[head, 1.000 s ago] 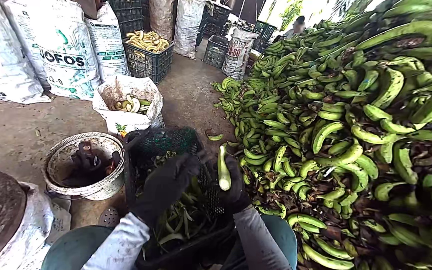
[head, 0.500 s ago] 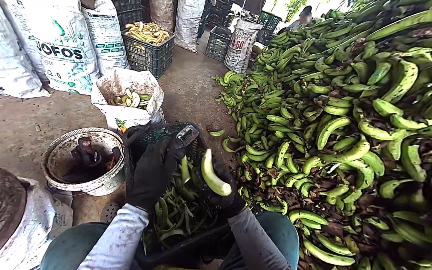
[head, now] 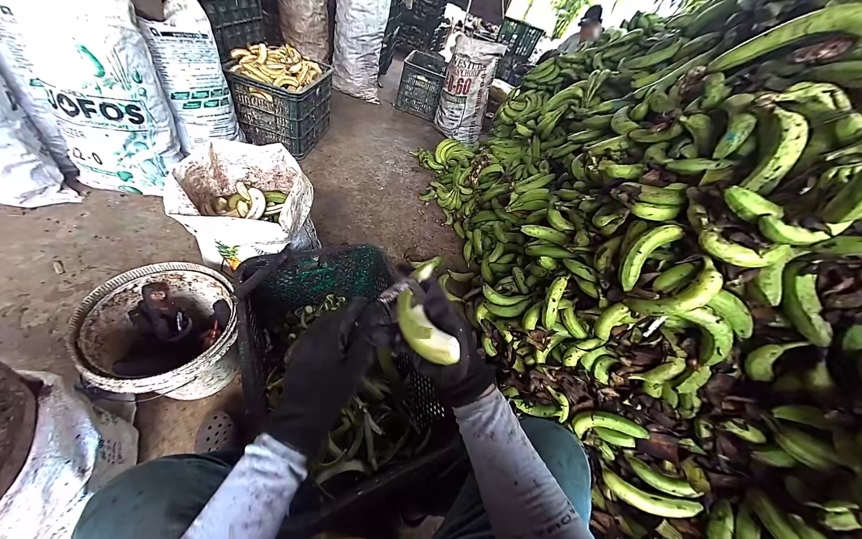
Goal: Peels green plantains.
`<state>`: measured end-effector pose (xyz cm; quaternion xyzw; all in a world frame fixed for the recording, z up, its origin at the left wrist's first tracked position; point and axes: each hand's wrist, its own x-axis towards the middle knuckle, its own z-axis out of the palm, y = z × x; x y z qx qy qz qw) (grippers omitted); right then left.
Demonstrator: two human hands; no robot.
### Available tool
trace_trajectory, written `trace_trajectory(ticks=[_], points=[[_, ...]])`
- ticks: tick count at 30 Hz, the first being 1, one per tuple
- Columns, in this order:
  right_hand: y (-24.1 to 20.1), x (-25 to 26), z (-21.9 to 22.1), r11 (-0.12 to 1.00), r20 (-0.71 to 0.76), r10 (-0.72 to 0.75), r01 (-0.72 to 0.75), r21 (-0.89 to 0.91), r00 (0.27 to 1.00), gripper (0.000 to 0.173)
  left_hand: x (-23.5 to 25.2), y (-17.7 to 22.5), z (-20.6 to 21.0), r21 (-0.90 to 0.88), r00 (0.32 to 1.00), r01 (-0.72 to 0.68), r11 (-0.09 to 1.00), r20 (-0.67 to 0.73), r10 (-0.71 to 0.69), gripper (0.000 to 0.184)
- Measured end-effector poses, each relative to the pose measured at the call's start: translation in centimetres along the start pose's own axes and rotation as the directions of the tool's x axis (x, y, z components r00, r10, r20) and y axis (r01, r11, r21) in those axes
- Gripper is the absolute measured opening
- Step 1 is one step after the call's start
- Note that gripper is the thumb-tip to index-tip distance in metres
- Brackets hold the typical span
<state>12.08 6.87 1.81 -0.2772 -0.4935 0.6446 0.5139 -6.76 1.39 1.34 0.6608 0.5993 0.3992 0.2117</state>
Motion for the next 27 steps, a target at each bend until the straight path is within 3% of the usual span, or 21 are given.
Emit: trace_trajectory(ticks=[2, 4, 6, 9, 13, 16, 19, 22, 25, 27], points=[[-0.1, -0.8, -0.1, 0.958, 0.315, 0.252, -0.283, 0.055, 0.915, 0.036, 1.1, -1.4, -0.9, 0.022, 0.998, 0.048, 0.999, -0.036, -0.047, 0.048], [-0.5, -1.5, 0.1, 0.934, 0.369, 0.342, -0.356, -0.033, 0.864, 0.049, 1.8, -2.4, -1.7, 0.004, 0.994, 0.091, 0.996, -0.054, -0.091, 0.05], [-0.4, -1.5, -0.3, 0.963, 0.264, 0.27, -0.259, -0.079, 0.926, 0.052, 1.6, -2.3, -1.9, -0.024, 0.994, 0.102, 0.994, -0.039, -0.103, 0.058], [0.0, -0.4, -0.8, 0.999, -0.001, 0.034, -0.034, -0.006, 0.999, 0.043, 0.2, -0.7, -0.7, -0.096, 0.997, 0.073, 0.993, 0.002, -0.073, 0.066], [0.3, 1.9, -0.1, 0.973, -0.268, -0.212, 0.228, 0.03, 0.94, 0.042, -1.8, 1.5, 1.7, -0.092, 0.998, -0.055, 0.994, -0.049, 0.05, 0.067], [-0.4, 2.9, 1.4, 0.918, -0.443, -0.24, 0.351, 0.187, 0.864, 0.039, -2.6, 2.3, 2.9, 0.001, 0.975, -0.12, 0.993, -0.187, 0.118, 0.064], [-0.7, 3.3, 2.0, 0.885, -0.513, -0.248, 0.407, 0.225, 0.822, 0.037, -2.5, 2.2, 2.9, 0.03, 0.965, -0.116, 0.993, -0.232, 0.12, 0.061], [-0.3, 2.8, 1.5, 0.948, -0.419, -0.256, 0.311, 0.067, 0.871, 0.041, -2.0, 1.4, 1.9, 0.083, 0.979, -0.081, 0.993, -0.181, 0.095, 0.055], [-0.4, 0.5, 0.3, 0.98, -0.122, -0.13, 0.109, -0.166, 0.984, 0.042, -0.6, 0.0, 0.4, 0.15, 0.989, -0.062, 0.987, -0.127, 0.082, 0.053], [-0.9, -1.0, -0.6, 0.984, 0.121, 0.045, -0.023, -0.177, 0.992, 0.042, 0.4, -1.5, -0.5, 0.199, 0.988, -0.111, 0.974, -0.081, 0.129, 0.055]])
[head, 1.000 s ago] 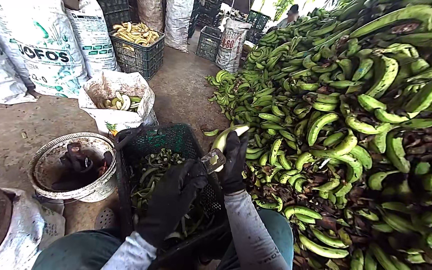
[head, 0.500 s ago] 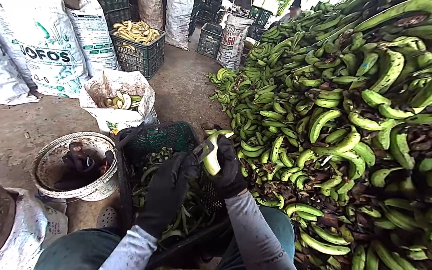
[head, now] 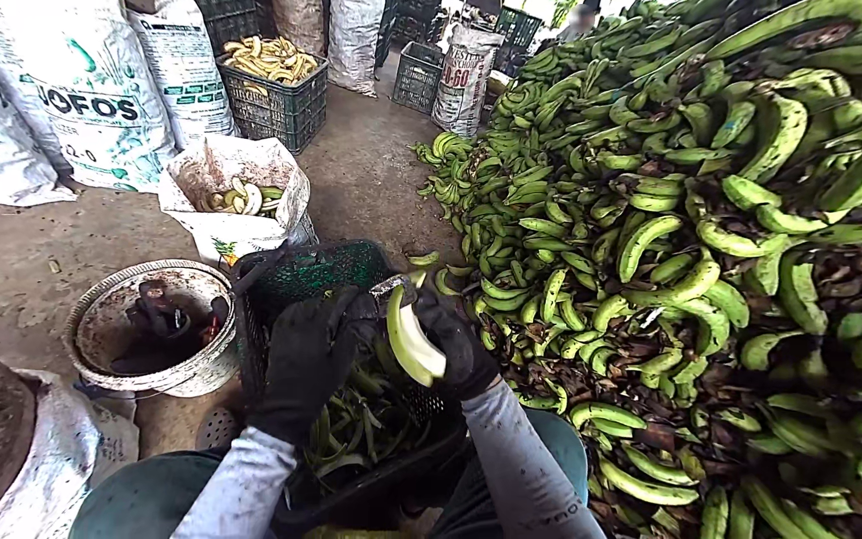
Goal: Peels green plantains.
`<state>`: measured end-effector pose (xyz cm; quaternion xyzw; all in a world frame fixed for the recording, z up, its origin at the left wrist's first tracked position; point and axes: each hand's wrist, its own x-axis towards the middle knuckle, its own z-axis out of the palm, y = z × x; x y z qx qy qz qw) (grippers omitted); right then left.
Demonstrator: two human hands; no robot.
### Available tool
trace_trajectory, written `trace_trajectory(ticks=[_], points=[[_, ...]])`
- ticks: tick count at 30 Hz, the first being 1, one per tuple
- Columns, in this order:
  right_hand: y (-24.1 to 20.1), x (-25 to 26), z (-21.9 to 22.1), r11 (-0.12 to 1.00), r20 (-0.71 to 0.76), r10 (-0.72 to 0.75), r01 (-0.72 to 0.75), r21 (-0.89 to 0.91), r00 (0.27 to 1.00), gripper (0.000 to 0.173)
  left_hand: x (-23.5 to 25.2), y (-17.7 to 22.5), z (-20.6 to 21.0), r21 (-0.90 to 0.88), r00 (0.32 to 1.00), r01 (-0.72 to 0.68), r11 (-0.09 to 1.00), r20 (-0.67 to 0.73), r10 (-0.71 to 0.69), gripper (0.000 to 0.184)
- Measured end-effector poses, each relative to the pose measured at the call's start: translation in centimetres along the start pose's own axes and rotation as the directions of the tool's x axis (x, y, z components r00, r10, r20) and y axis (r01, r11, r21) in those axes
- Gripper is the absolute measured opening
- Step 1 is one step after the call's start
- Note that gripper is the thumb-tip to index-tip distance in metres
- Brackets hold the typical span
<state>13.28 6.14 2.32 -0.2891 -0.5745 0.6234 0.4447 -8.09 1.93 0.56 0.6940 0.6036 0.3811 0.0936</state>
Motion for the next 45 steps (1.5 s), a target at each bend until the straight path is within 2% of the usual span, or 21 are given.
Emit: trace_trajectory(ticks=[3, 7, 11, 13, 15, 17, 18, 20, 22, 24, 26, 27, 28, 30, 32, 34, 36, 38, 40, 42, 45], points=[[-0.3, -1.1, -0.9, 0.991, 0.255, 0.118, -0.129, 0.024, 0.96, 0.034, 0.9, -1.8, -0.2, -0.003, 0.983, -0.16, 0.987, 0.087, 0.159, 0.055], [-1.3, -2.1, -1.6, 0.968, 0.304, 0.253, -0.24, -0.08, 0.919, 0.032, 1.4, -3.1, 0.9, -0.078, 0.941, -0.292, 0.953, 0.151, 0.301, 0.053], [-1.8, -2.6, -1.1, 0.889, 0.347, 0.427, -0.318, -0.33, 0.835, 0.055, 2.0, -4.5, 1.6, 0.04, 0.976, -0.137, 0.99, 0.176, 0.128, 0.049], [-0.9, -2.5, -1.2, 0.897, 0.258, 0.392, -0.305, -0.321, 0.883, 0.057, 2.2, -4.7, 1.6, 0.074, 0.985, -0.014, 0.997, 0.172, 0.001, 0.05], [0.5, -1.7, -1.7, 0.946, 0.07, 0.304, -0.293, -0.138, 0.95, 0.049, 2.1, -3.7, 1.3, 0.054, 0.989, 0.042, 0.998, 0.142, -0.05, 0.053], [1.7, -0.6, -2.0, 0.961, -0.064, 0.232, -0.218, 0.171, 0.971, 0.037, 1.3, -2.2, 1.4, -0.054, 0.99, 0.065, 0.996, 0.132, -0.057, 0.056], [2.0, 0.1, -1.8, 0.923, -0.112, 0.206, -0.155, 0.353, 0.972, 0.036, 0.8, -1.3, 1.6, -0.105, 0.989, 0.069, 0.992, 0.137, -0.054, 0.058], [1.8, 1.5, -0.8, 0.772, -0.208, 0.177, -0.005, 0.636, 0.962, 0.043, -0.2, 0.0, 2.7, -0.159, 0.997, 0.004, 0.987, 0.074, 0.008, 0.064], [1.4, 2.6, -0.1, 0.597, -0.253, 0.163, 0.109, 0.795, 0.954, 0.051, -0.9, 0.9, 3.7, -0.131, 0.993, -0.108, 0.985, -0.063, 0.1, 0.062], [1.0, 3.5, 0.5, 0.445, -0.275, 0.163, 0.179, 0.878, 0.947, 0.054, -1.4, 1.3, 4.2, -0.078, 0.97, -0.169, 0.983, -0.192, 0.152, 0.056], [0.9, 3.9, 0.8, 0.37, -0.286, 0.135, 0.219, 0.903, 0.949, 0.051, -1.5, 1.4, 4.2, -0.044, 0.953, -0.178, 0.983, -0.258, 0.161, 0.054], [1.0, 3.9, 0.9, 0.38, -0.285, 0.132, 0.217, 0.899, 0.95, 0.05, -1.5, 1.4, 4.0, -0.041, 0.955, -0.165, 0.985, -0.256, 0.15, 0.053], [1.1, 3.8, 1.1, 0.45, -0.282, 0.13, 0.197, 0.871, 0.951, 0.05, -1.5, 1.5, 3.7, -0.055, 0.969, -0.126, 0.991, -0.221, 0.111, 0.052], [1.2, 3.2, 1.8, 0.687, -0.262, 0.101, 0.123, 0.716, 0.96, 0.047, -0.9, 1.5, 2.6, -0.128, 0.997, 0.047, 0.991, -0.05, -0.054, 0.054], [1.2, 2.5, 2.2, 0.754, -0.17, 0.025, 0.093, 0.65, 0.985, 0.04, -0.4, 0.9, 1.6, -0.176, 0.988, 0.153, 0.972, 0.055, -0.145, 0.053], [1.4, 2.6, 1.8, 0.709, -0.139, -0.01, 0.104, 0.697, 0.99, 0.038, -0.7, 0.6, 1.5, -0.155, 0.997, 0.076, 0.985, 0.014, -0.075, 0.058], [1.4, 2.9, 1.2, 0.565, -0.156, 0.029, 0.112, 0.817, 0.987, 0.043, -1.3, 0.7, 2.1, -0.119, 0.996, -0.055, 0.991, -0.076, 0.046, 0.066], [1.2, 3.2, 0.7, 0.401, -0.204, 0.059, 0.164, 0.901, 0.977, 0.046, -1.9, 1.2, 2.8, -0.082, 0.977, -0.159, 0.984, -0.155, 0.145, 0.062], [1.5, 3.2, 0.3, 0.316, -0.28, 0.083, 0.241, 0.917, 0.956, 0.047, -2.3, 1.6, 3.2, -0.034, 0.957, -0.213, 0.977, -0.207, 0.201, 0.057], [1.6, 3.1, 0.4, 0.315, -0.294, 0.093, 0.252, 0.915, 0.951, 0.047, -2.3, 1.7, 3.6, -0.037, 0.962, -0.202, 0.979, -0.198, 0.191, 0.053], [1.7, 2.4, 0.9, 0.535, -0.165, 0.087, 0.094, 0.84, 0.982, 0.045, -1.6, 1.8, 2.8, -0.15, 0.999, -0.047, 0.988, -0.005, 0.047, 0.054]])
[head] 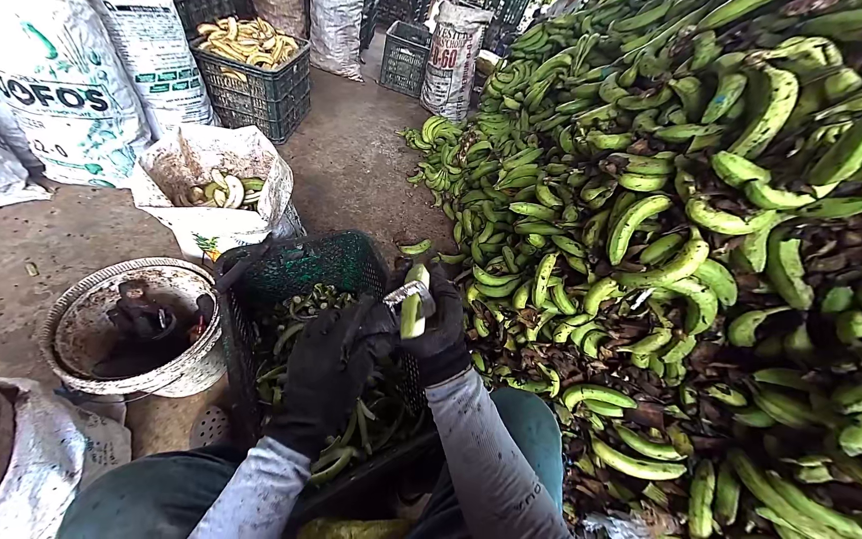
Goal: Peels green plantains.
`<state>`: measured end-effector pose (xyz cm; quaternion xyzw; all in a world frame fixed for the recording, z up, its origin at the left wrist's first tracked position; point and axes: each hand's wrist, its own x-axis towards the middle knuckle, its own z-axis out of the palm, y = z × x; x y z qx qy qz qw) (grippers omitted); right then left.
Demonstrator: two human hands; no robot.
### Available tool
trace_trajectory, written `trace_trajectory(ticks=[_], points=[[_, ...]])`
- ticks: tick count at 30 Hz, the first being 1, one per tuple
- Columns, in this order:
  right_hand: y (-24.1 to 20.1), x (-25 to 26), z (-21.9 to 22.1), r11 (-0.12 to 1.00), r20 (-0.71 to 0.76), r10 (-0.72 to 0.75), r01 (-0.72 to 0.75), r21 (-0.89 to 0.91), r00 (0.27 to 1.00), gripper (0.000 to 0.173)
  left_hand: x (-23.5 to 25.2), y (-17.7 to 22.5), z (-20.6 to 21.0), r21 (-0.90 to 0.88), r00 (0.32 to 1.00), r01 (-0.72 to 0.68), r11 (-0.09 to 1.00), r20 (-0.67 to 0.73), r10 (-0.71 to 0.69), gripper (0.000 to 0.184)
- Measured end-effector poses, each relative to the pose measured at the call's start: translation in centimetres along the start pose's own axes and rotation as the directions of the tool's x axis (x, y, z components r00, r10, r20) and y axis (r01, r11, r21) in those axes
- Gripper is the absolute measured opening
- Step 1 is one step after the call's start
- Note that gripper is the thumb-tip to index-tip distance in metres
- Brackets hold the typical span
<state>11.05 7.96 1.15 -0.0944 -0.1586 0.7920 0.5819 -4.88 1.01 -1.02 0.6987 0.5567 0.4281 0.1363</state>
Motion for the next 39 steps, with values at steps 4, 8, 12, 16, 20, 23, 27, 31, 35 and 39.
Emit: trace_trajectory(ticks=[4, 8, 12, 16, 20, 23, 27, 31, 35, 39], points=[[-0.3, -0.9, -0.5, 0.962, 0.104, 0.096, -0.066, -0.266, 0.99, 0.047, 0.5, -0.6, -0.6, -0.015, 0.991, 0.102, 0.995, 0.093, -0.1, 0.058], [-0.5, -1.6, -0.5, 0.73, -0.147, -0.078, -0.044, -0.682, 0.986, 0.038, -0.3, -0.6, 0.5, 0.126, 0.998, 0.026, 0.992, 0.061, -0.034, 0.055], [-0.6, -1.8, -1.0, 0.164, -0.026, -0.13, -0.005, -0.986, 0.991, 0.039, 0.6, -0.2, 0.2, -0.007, 0.943, 0.286, 0.958, 0.177, -0.28, 0.054], [-0.7, -2.1, -1.6, -0.003, 0.096, -0.177, 0.097, -0.995, 0.98, 0.046, 0.5, -0.7, 0.2, -0.141, 0.942, 0.303, 0.942, 0.191, -0.275, 0.061], [-1.0, -3.1, -1.4, 0.058, 0.146, -0.184, 0.159, -0.986, 0.972, 0.043, 0.4, -1.5, 0.6, -0.207, 0.89, 0.439, 0.874, 0.233, -0.392, 0.047], [-1.2, -2.8, -2.1, 0.225, 0.053, -0.154, 0.087, -0.97, 0.987, 0.045, 0.7, -2.2, 0.0, -0.242, 0.821, 0.562, 0.791, 0.274, -0.5, 0.045], [-2.3, -1.2, -4.1, 0.828, -0.197, 0.047, -0.149, -0.54, 0.979, 0.056, 0.7, -1.5, -0.3, -0.136, 0.876, 0.447, 0.884, 0.264, -0.403, 0.05], [-3.8, -1.3, -5.3, 0.951, -0.207, 0.155, -0.203, -0.233, 0.966, 0.039, -0.6, -1.2, 0.8, 0.085, 0.967, 0.012, 0.996, 0.252, -0.033, 0.061], [-4.5, -1.5, -6.5, 0.953, -0.255, 0.18, -0.232, -0.195, 0.95, 0.043, -1.6, -1.1, 2.1, 0.165, 0.94, -0.326, 0.931, 0.162, 0.301, 0.066], [-3.6, -1.9, -5.6, 0.906, -0.274, 0.244, -0.32, -0.278, 0.93, 0.045, -1.7, 0.1, 2.6, 0.153, 0.944, -0.193, 0.969, 0.298, 0.141, 0.055]])
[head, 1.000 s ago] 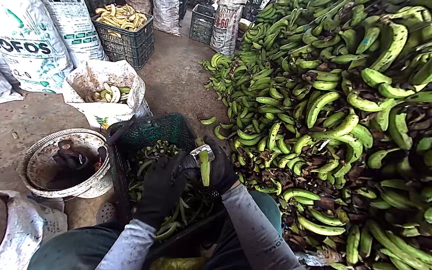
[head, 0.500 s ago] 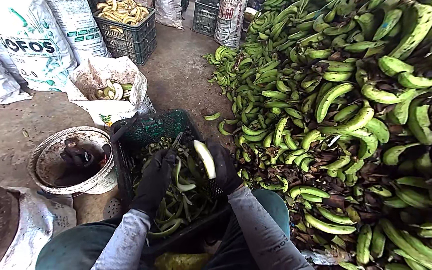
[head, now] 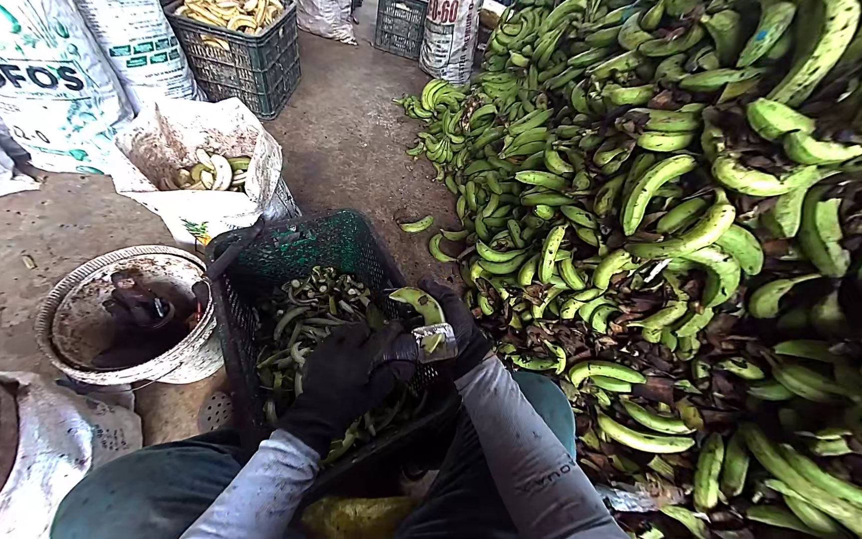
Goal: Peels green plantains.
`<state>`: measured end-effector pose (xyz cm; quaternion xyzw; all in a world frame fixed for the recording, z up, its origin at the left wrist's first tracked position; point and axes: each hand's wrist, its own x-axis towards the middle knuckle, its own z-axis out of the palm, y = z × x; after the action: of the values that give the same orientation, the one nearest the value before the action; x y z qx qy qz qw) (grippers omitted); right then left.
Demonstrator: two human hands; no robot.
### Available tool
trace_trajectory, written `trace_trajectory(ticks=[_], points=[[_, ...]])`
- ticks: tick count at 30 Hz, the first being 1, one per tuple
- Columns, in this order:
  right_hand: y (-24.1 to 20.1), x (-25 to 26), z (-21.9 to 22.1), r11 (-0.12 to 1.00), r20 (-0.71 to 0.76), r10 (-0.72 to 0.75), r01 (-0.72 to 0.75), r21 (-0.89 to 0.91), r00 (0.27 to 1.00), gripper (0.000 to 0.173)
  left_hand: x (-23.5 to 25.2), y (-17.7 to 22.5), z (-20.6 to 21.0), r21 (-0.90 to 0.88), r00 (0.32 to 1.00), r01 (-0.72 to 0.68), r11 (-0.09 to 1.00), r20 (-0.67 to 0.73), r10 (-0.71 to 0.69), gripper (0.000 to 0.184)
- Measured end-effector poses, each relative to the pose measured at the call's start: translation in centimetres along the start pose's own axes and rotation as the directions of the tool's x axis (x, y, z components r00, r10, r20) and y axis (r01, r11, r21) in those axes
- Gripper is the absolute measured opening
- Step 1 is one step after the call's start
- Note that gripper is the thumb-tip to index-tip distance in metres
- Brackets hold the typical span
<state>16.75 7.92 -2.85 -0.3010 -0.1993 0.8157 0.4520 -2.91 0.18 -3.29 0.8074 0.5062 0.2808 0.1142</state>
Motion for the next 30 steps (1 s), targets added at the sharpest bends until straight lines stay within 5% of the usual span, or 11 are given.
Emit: trace_trajectory(ticks=[3, 6, 9, 13, 16, 20, 22, 30], points=[[1.6, -0.3, 1.3, 0.994, 0.033, -0.042, 0.045, -0.099, 0.999, 0.041, 1.2, 0.1, -0.8, -0.163, 0.928, 0.341, 0.926, 0.219, -0.303, 0.051], [2.9, 0.1, 1.6, 0.923, 0.018, -0.216, 0.211, -0.322, 0.976, 0.037, 1.4, -1.0, -0.5, -0.314, 0.859, 0.511, 0.8, 0.202, -0.47, 0.044], [2.9, 0.2, 1.4, 0.905, 0.075, -0.232, 0.244, -0.348, 0.97, 0.034, 1.2, -2.4, -1.3, -0.401, 0.766, 0.628, 0.667, 0.168, -0.621, 0.041], [1.7, -0.1, 1.0, 0.974, 0.024, -0.145, 0.147, -0.173, 0.989, 0.044, 0.9, -3.0, -3.4, -0.445, 0.756, 0.625, 0.642, 0.138, -0.64, 0.04], [0.6, 0.2, -0.1, 0.997, -0.012, -0.069, 0.069, -0.034, 0.998, 0.045, 0.3, -2.7, -4.2, -0.484, 0.847, 0.527, 0.699, 0.223, -0.483, 0.044], [0.3, -0.2, -0.8, 0.95, 0.011, -0.224, 0.221, -0.223, 0.975, 0.038, -0.5, -0.8, -3.5, -0.475, 0.926, 0.336, 0.814, 0.326, -0.192, 0.057], [0.7, 0.0, -0.6, 0.968, -0.025, -0.169, 0.161, -0.195, 0.985, 0.04, -0.5, 0.2, -2.4, -0.414, 0.932, 0.281, 0.866, 0.334, -0.143, 0.058], [3.1, 0.4, 0.8, 0.965, -0.044, -0.161, 0.148, -0.218, 0.986, 0.038, 1.4, -1.1, -1.0, -0.157, 0.835, 0.551, 0.82, 0.083, -0.545, 0.048]])
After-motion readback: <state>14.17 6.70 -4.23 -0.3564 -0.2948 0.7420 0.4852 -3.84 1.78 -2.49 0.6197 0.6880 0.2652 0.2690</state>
